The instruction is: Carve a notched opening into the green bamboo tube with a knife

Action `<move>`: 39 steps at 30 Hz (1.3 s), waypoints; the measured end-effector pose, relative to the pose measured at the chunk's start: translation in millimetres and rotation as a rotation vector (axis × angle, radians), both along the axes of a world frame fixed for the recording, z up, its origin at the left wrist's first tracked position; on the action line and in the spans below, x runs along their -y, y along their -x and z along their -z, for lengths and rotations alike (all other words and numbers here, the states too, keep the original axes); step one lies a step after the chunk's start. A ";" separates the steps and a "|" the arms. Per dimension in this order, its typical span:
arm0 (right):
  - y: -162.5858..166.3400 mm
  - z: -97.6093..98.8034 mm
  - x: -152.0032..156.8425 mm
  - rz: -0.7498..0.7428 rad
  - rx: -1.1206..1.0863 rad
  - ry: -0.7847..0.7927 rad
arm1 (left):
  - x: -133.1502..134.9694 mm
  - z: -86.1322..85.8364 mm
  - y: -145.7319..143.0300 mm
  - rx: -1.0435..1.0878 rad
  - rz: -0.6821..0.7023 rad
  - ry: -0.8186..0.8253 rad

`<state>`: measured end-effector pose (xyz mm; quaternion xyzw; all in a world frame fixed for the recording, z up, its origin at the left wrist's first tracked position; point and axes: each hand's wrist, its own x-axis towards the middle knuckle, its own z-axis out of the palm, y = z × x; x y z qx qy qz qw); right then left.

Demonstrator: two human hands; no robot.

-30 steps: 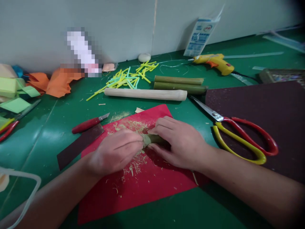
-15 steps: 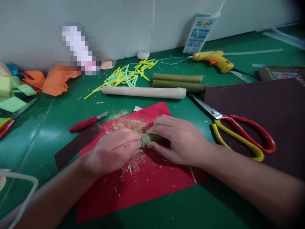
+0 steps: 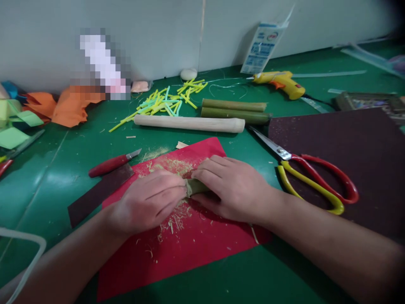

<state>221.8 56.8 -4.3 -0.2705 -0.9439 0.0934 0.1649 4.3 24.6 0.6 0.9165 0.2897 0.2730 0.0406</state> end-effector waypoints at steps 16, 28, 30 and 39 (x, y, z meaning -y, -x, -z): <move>-1.6 0.3 2.5 0.037 -0.034 0.183 | -1.0 -1.2 -3.3 0.143 -0.131 0.181; -1.4 2.2 0.8 0.029 -0.041 0.179 | 0.0 -2.2 -5.1 0.141 -0.151 0.213; -1.6 1.9 0.8 0.029 -0.048 0.174 | -0.3 -1.9 -5.9 0.142 -0.156 0.213; -1.9 1.1 2.7 0.025 -0.054 0.157 | 0.8 -2.4 -5.8 0.146 -0.142 0.196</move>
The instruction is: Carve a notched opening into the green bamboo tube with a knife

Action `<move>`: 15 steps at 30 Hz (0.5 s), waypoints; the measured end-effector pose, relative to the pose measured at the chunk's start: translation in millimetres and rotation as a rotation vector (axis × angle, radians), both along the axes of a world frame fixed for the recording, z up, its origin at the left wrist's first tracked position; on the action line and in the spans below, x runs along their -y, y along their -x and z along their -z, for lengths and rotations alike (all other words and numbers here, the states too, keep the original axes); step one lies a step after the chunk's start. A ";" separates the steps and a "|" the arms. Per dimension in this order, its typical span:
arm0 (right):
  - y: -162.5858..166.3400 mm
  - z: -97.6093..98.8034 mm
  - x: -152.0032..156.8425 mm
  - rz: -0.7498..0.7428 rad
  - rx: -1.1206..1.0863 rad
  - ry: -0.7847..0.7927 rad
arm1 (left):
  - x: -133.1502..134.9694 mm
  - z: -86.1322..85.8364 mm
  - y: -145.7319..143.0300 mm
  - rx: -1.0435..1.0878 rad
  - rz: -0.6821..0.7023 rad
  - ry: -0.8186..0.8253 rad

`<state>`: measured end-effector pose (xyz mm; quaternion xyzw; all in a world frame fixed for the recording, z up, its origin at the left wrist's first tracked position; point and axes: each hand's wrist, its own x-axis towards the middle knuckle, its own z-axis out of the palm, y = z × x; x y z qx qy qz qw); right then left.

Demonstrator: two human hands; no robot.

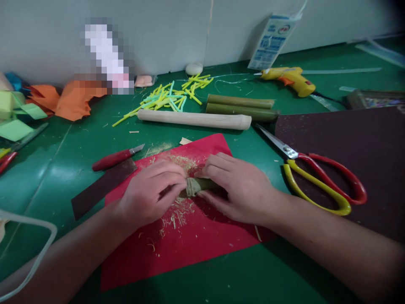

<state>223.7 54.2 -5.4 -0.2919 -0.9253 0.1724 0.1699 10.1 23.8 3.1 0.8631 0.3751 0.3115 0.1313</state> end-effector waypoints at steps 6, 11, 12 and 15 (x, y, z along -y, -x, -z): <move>0.3 -0.7 -0.4 -0.007 0.011 0.006 | -1.7 0.6 -0.8 -0.009 0.011 -0.015; 0.4 -0.8 -1.4 -0.013 0.010 0.013 | -1.8 -0.1 0.0 -0.025 0.052 -0.018; 0.1 -0.6 -1.4 -0.013 0.013 0.011 | -1.9 -0.2 0.5 -0.030 0.050 -0.016; -0.9 0.2 -1.0 -0.013 0.021 -0.008 | -1.8 -0.3 1.2 -0.042 0.021 -0.014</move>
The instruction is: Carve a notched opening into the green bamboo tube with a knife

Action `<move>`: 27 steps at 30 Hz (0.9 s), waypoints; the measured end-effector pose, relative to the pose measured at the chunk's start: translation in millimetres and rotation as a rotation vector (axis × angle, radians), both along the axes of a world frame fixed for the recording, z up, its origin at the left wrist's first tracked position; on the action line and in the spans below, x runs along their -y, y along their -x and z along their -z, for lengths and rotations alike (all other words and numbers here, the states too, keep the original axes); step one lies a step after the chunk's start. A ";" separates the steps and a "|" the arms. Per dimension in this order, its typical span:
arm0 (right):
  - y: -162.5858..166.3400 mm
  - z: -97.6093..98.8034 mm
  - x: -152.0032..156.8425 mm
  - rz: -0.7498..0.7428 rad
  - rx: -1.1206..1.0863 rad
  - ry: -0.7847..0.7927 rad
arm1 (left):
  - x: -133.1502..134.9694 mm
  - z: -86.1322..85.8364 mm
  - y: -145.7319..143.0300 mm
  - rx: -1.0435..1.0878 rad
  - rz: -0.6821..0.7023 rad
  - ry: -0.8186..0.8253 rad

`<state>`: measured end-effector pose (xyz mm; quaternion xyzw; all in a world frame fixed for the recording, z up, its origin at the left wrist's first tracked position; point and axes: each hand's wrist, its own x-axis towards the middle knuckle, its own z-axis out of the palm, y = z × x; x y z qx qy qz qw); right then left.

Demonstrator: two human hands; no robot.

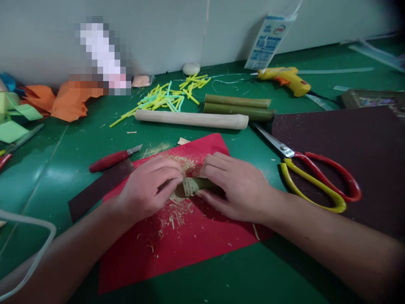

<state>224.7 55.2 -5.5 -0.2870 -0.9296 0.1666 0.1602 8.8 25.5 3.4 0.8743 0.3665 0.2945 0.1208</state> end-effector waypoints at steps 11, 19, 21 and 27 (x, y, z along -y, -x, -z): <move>1.2 -0.4 -0.2 -0.004 -0.019 0.029 | 4.7 -2.6 -3.3 -0.021 0.034 0.011; -0.3 -0.1 -0.3 -0.004 -0.009 0.023 | 4.7 -1.1 -1.5 -0.012 0.012 0.005; 0.1 0.1 -0.9 -0.012 -0.007 0.020 | 4.3 -1.2 -1.4 0.001 0.005 -0.009; 0.9 -1.5 -1.3 -0.016 -0.004 0.024 | 4.0 -0.9 -2.0 -0.001 0.000 -0.028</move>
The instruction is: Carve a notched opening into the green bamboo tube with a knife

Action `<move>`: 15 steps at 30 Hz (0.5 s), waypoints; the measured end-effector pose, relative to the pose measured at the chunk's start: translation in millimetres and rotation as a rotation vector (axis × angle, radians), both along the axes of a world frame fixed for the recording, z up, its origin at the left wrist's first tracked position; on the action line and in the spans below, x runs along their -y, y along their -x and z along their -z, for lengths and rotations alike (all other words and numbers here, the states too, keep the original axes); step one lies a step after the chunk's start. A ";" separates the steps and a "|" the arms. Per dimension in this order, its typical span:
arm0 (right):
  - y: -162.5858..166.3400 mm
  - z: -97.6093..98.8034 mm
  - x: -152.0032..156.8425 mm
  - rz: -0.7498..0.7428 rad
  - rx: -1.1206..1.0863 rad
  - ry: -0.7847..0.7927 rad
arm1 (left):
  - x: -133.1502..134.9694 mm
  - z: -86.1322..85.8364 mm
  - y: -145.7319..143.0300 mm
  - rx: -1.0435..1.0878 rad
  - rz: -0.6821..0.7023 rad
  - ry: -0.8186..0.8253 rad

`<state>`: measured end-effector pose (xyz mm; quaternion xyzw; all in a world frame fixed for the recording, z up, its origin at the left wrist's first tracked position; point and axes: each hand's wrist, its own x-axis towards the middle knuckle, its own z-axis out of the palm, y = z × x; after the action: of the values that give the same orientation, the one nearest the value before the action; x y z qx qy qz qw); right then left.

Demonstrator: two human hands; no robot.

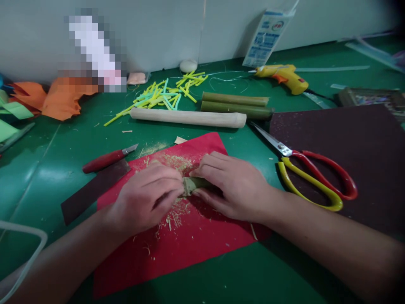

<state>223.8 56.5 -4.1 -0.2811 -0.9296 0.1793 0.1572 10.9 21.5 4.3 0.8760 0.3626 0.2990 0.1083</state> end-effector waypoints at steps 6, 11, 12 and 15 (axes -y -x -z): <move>-0.6 0.7 -2.2 -0.026 -0.033 -0.001 | 5.7 -0.2 0.5 -0.110 0.074 -0.064; 3.5 4.4 -0.6 0.067 0.013 -0.116 | 3.5 0.4 0.6 -0.132 0.008 -0.162; 4.2 5.0 0.2 0.084 0.026 -0.139 | 2.5 1.1 0.6 -0.118 -0.016 -0.164; 4.5 5.3 1.6 0.092 0.025 -0.176 | -0.5 3.3 0.6 -0.056 -0.050 -0.149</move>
<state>219.2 54.9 -9.4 -0.3108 -0.9298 0.0862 0.1776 10.3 22.0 1.0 0.8804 0.3638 0.3032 0.0250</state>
